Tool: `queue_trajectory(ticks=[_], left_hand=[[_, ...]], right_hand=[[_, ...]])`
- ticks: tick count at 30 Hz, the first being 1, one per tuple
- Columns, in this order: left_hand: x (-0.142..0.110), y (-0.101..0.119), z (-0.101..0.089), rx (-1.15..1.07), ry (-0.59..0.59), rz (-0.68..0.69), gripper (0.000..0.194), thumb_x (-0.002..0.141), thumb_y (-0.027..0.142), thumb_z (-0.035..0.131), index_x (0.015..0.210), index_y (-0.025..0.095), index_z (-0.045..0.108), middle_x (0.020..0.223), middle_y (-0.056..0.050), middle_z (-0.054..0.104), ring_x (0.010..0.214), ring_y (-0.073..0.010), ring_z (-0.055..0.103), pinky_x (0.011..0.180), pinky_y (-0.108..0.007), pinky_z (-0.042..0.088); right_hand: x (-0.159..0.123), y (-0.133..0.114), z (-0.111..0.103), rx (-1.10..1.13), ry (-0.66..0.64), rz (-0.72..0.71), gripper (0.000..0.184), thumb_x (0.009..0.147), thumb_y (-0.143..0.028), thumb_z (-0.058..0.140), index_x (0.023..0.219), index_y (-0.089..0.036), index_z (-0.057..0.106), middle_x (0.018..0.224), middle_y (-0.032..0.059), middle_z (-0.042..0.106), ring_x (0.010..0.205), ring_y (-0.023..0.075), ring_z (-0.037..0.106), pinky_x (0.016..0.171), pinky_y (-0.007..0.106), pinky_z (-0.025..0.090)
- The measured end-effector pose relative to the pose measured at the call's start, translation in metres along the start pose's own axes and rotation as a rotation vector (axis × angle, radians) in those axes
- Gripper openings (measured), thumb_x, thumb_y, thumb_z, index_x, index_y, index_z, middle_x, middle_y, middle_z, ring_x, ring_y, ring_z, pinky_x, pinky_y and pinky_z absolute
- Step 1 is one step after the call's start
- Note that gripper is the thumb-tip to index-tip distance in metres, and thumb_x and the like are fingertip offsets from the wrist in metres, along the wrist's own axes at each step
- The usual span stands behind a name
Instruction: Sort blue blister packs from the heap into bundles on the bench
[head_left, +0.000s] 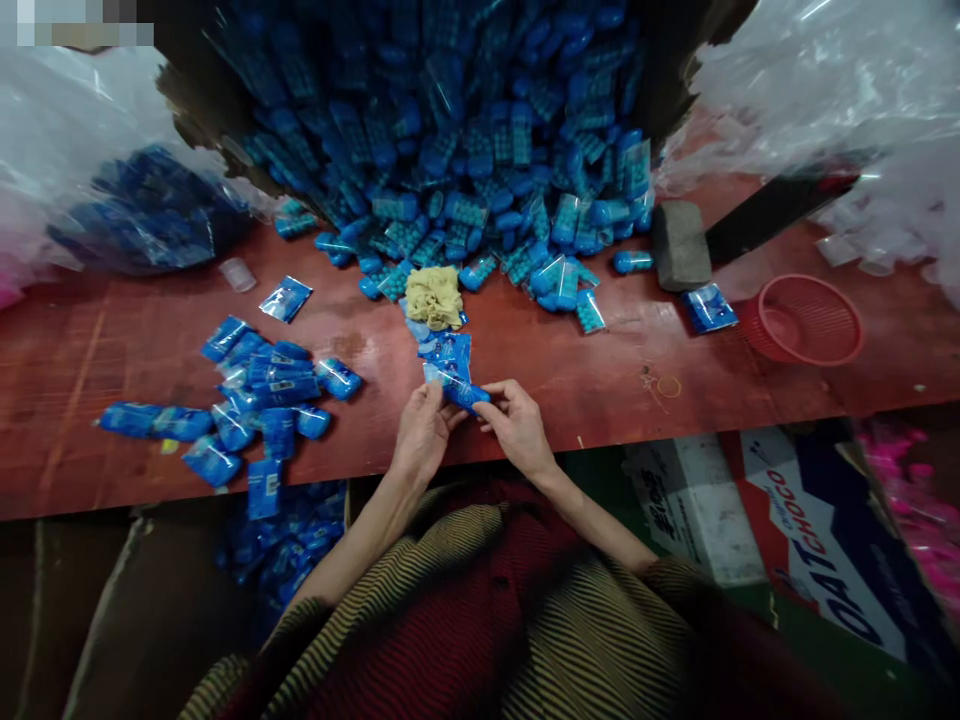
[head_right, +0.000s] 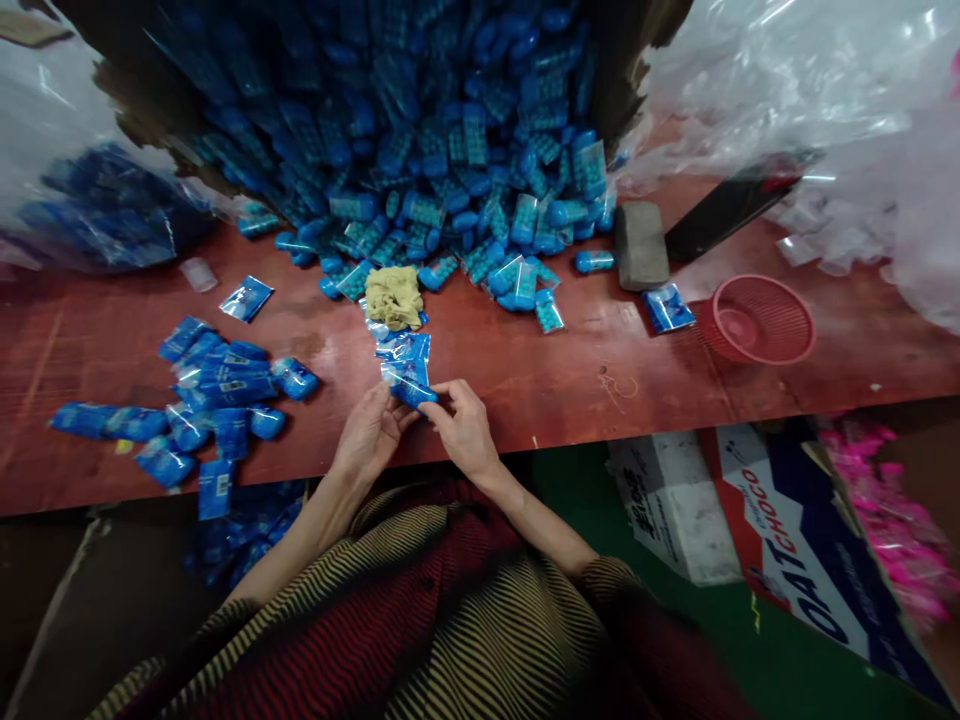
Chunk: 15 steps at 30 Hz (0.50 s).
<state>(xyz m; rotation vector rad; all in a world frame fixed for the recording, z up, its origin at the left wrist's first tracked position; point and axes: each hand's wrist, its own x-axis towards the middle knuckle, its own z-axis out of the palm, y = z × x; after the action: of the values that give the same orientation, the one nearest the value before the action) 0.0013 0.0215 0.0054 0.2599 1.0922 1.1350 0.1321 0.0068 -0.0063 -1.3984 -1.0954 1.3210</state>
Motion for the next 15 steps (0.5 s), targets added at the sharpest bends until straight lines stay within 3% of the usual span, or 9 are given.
queue_trajectory(ticks=[7, 10, 15], left_hand=[[-0.006, 0.004, 0.006, -0.01, 0.0, -0.106, 0.039, 0.053, 0.031, 0.083, 0.078, 0.013, 0.059, 0.068, 0.001, 0.066, 0.061, -0.0101, 0.061, 0.061, -0.023, 0.05], [-0.006, 0.008, 0.004, 0.03, -0.011, -0.086, 0.039, 0.052, 0.031, 0.084, 0.078, 0.012, 0.061, 0.067, 0.001, 0.066, 0.06, -0.0112, 0.061, 0.061, -0.024, 0.051], [-0.007, 0.007, 0.002, 0.042, -0.032, -0.066, 0.038, 0.051, 0.034, 0.083, 0.074, 0.013, 0.061, 0.067, 0.0, 0.068, 0.06, -0.0123, 0.062, 0.062, -0.025, 0.052]], right_hand=[[-0.01, 0.0, 0.004, -0.231, 0.039, -0.387, 0.016, 0.079, -0.027, 0.065, 0.095, -0.024, 0.066, 0.089, 0.0034, 0.06, 0.084, 0.0165, 0.059, 0.071, 0.03, 0.054], [-0.011, 0.003, 0.006, -0.141, 0.075, -0.315, 0.022, 0.077, -0.029, 0.067, 0.098, -0.023, 0.064, 0.088, 0.0024, 0.062, 0.079, 0.0152, 0.06, 0.069, 0.029, 0.053], [-0.007, 0.006, 0.012, 0.137, 0.031, -0.017, 0.024, 0.074, -0.037, 0.067, 0.091, -0.02, 0.061, 0.076, -0.0012, 0.062, 0.06, 0.0104, 0.059, 0.056, 0.025, 0.053]])
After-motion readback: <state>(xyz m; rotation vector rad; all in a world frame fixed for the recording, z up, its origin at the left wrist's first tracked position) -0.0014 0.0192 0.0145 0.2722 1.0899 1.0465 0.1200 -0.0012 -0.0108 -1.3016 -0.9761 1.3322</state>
